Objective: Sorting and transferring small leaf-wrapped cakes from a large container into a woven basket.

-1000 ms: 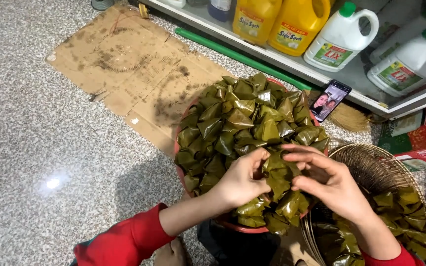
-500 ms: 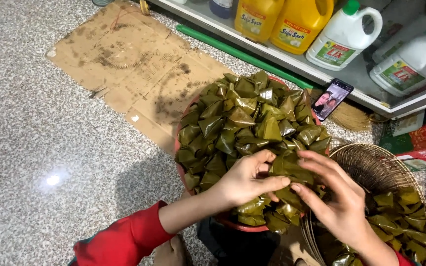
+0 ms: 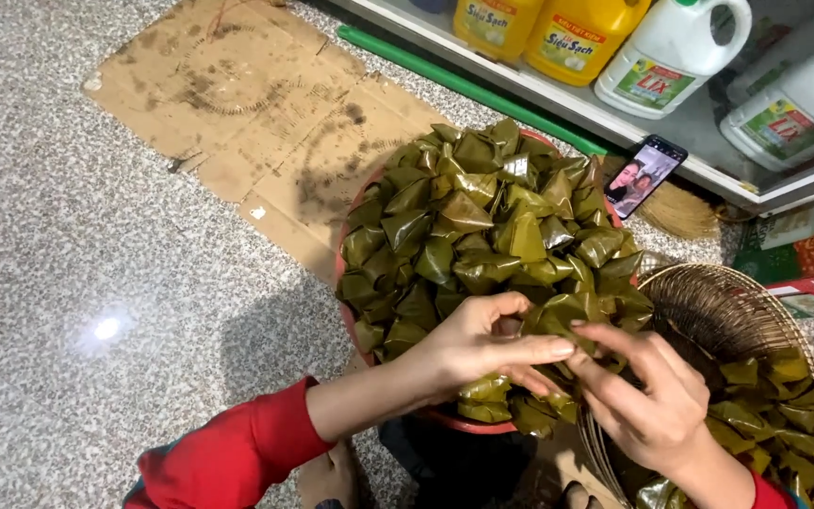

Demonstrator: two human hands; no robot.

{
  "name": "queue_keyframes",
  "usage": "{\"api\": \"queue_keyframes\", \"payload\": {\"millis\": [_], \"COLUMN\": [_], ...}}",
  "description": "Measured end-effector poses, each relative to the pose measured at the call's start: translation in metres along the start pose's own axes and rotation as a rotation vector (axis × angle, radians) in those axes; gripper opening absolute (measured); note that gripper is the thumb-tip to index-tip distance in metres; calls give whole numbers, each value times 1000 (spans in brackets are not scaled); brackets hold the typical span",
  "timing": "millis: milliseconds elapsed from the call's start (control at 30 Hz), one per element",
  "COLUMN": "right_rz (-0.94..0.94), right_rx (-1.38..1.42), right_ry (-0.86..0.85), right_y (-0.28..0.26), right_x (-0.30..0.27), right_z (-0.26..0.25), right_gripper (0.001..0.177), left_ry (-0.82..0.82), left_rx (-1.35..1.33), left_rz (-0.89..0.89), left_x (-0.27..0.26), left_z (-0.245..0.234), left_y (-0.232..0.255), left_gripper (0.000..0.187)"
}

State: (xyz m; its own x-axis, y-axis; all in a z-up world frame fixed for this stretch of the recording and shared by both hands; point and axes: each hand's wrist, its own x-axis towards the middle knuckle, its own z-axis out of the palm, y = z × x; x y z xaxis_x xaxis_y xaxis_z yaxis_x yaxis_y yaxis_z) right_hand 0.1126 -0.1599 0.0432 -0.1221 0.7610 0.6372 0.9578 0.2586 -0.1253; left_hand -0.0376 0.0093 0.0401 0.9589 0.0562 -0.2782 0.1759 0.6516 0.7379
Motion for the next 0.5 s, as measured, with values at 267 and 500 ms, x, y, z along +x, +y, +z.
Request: {"api": "queue_keyframes", "payload": {"millis": [267, 500], "right_rz": [369, 301], "right_rx": [418, 223], "right_ry": [-38, 48], "right_y": [-11, -5], "right_x": [-2, -1], "right_z": [-12, -5], "right_gripper": [35, 22], "left_ry": [34, 18], "left_rx": [193, 419], "left_rz": [171, 418], "left_x": [-7, -7], "left_z": [-10, -7], "left_y": [-3, -24], "left_gripper": [39, 23]}}
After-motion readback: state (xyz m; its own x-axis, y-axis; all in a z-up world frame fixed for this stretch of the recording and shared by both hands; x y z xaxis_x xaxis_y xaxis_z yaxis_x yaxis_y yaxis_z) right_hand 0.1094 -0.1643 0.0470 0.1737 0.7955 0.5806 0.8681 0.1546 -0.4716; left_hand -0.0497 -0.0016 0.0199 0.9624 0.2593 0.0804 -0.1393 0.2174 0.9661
